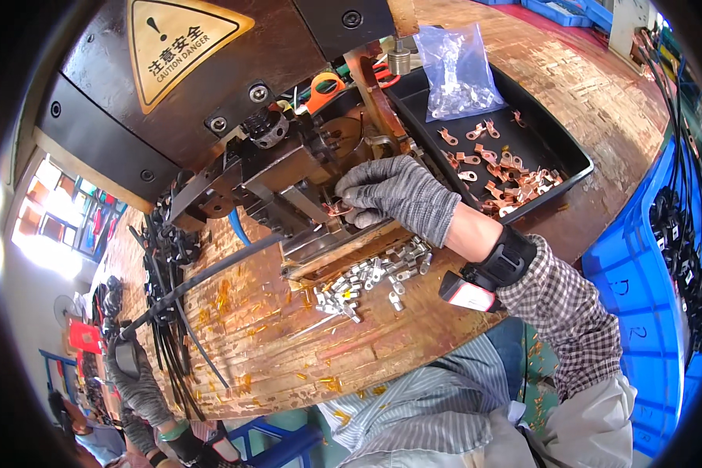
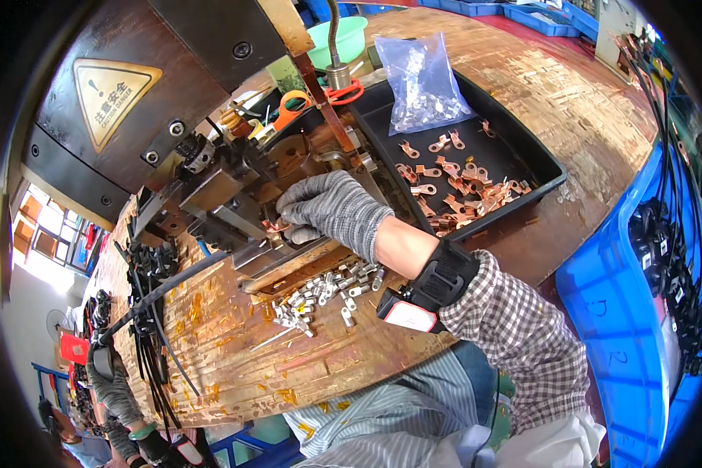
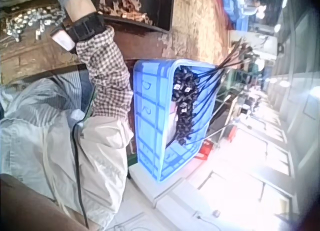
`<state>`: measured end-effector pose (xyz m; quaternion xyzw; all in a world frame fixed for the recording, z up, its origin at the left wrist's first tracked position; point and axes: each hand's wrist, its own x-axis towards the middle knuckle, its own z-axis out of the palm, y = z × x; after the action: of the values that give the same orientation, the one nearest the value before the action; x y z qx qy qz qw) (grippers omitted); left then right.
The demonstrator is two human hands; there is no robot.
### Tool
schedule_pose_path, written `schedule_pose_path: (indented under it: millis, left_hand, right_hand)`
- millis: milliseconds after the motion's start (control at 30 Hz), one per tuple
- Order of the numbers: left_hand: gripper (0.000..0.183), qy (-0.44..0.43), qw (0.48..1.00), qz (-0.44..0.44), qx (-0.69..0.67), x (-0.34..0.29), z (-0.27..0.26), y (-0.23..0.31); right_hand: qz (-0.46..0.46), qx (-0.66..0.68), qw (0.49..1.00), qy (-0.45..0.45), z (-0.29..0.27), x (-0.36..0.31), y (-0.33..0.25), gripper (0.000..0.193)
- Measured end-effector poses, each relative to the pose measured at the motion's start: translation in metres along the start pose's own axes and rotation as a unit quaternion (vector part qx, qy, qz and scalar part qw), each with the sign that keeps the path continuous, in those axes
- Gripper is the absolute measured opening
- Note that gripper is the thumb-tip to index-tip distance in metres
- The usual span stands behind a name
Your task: Crimping metal connectors onto industrial cables using a bench-top press.
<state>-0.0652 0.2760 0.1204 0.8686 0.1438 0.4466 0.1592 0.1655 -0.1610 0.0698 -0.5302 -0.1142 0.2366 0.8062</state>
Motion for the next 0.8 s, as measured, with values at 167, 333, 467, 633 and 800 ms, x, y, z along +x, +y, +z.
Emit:
schedule_pose_path:
  millis: [167, 333, 467, 633, 800]
  left_hand:
    - [0.046, -0.019, 0.992, -0.070, -0.107, 0.004, -0.005, -0.014]
    - [0.045, -0.016, 1.000, -0.012, -0.001, 0.005, -0.004, -0.015]
    - [0.047, -0.002, 1.000, -0.017, 0.017, 0.001, -0.003, -0.005]
    - [0.048, -0.017, 0.998, -0.046, -0.039, 0.002, -0.003, -0.018]
    - [0.052, -0.014, 0.999, 0.038, 0.036, 0.000, 0.001, -0.009]
  right_hand:
    - [-0.005, -0.011, 1.000, -0.002, -0.001, 0.006, 0.001, 0.019]
    - [-0.011, -0.076, 0.997, 0.002, -0.006, 0.004, 0.000, 0.020]
    - [-0.081, -0.123, 0.988, 0.049, -0.008, -0.001, -0.002, 0.013]
    - [-0.148, -0.089, 0.981, 0.083, -0.010, -0.017, -0.012, 0.015]
    - [-0.173, -0.068, 0.978, 0.093, -0.011, -0.035, -0.021, 0.015]
